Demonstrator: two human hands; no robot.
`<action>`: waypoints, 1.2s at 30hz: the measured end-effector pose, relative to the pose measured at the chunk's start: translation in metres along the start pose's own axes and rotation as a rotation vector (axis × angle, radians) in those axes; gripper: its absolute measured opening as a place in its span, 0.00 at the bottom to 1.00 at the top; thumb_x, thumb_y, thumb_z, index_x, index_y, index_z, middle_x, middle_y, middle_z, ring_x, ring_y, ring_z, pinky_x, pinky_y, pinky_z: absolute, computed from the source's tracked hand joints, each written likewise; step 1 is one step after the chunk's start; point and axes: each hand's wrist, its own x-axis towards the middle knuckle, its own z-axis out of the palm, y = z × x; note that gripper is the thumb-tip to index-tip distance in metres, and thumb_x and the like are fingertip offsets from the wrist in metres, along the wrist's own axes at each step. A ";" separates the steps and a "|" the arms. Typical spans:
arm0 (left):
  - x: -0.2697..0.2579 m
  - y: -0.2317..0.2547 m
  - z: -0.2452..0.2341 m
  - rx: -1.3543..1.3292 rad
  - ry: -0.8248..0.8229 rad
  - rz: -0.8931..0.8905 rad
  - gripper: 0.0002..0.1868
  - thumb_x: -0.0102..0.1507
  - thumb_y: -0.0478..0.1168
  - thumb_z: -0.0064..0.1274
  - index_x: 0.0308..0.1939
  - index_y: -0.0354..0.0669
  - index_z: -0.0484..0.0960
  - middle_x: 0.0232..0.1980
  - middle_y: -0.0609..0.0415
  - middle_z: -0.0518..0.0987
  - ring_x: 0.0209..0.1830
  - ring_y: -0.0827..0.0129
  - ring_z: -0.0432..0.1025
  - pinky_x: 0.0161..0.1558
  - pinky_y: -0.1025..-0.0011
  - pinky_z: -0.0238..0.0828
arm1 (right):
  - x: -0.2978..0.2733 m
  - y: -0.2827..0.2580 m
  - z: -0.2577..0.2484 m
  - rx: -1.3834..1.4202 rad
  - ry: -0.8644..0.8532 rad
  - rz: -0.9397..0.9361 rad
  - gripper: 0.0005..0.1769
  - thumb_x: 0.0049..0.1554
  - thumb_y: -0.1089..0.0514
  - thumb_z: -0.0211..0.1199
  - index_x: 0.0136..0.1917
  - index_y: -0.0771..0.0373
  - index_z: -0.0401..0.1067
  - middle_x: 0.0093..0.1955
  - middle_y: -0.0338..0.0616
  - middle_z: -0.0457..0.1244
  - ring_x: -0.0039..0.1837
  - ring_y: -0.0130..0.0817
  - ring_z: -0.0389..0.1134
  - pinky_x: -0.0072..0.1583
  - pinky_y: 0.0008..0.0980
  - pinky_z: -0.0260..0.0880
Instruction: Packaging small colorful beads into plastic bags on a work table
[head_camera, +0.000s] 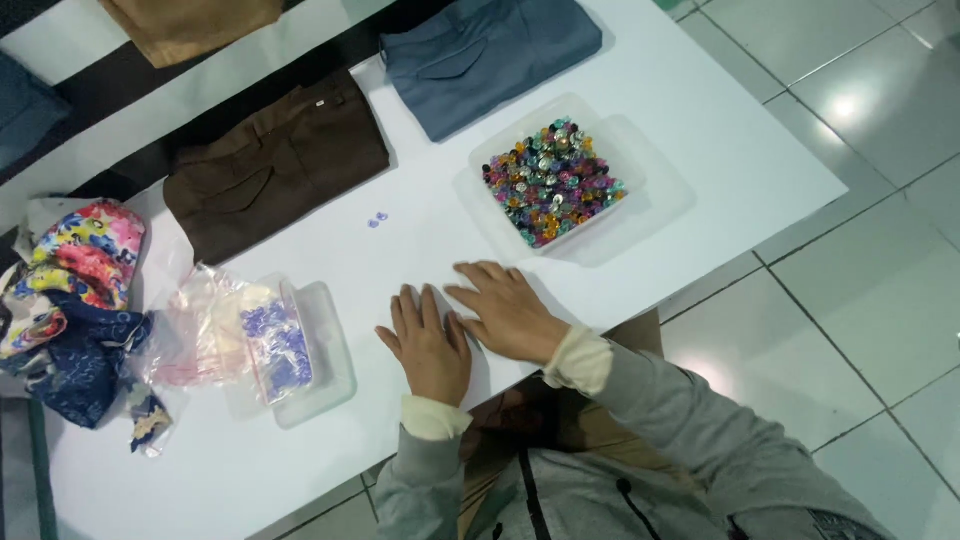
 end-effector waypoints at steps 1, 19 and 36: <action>0.003 0.001 0.002 -0.002 0.003 -0.005 0.28 0.66 0.45 0.48 0.71 0.42 0.69 0.75 0.38 0.63 0.78 0.43 0.54 0.69 0.26 0.42 | -0.006 0.006 -0.002 -0.003 -0.003 -0.004 0.24 0.60 0.54 0.60 0.69 0.60 0.70 0.75 0.57 0.56 0.73 0.59 0.56 0.63 0.53 0.60; 0.137 0.108 0.003 -0.029 0.083 0.597 0.18 0.59 0.30 0.51 0.50 0.45 0.87 0.52 0.50 0.82 0.67 0.47 0.66 0.68 0.42 0.57 | 0.009 0.119 -0.068 -0.402 0.078 0.228 0.14 0.54 0.48 0.54 0.39 0.55 0.77 0.48 0.45 0.68 0.53 0.46 0.64 0.54 0.45 0.54; 0.179 0.108 0.045 0.271 -0.057 0.539 0.18 0.58 0.33 0.51 0.42 0.63 0.90 0.36 0.58 0.84 0.56 0.54 0.67 0.66 0.34 0.41 | -0.001 0.126 -0.124 0.075 0.305 0.140 0.19 0.53 0.72 0.54 0.56 0.74 0.77 0.55 0.64 0.67 0.58 0.65 0.68 0.56 0.53 0.68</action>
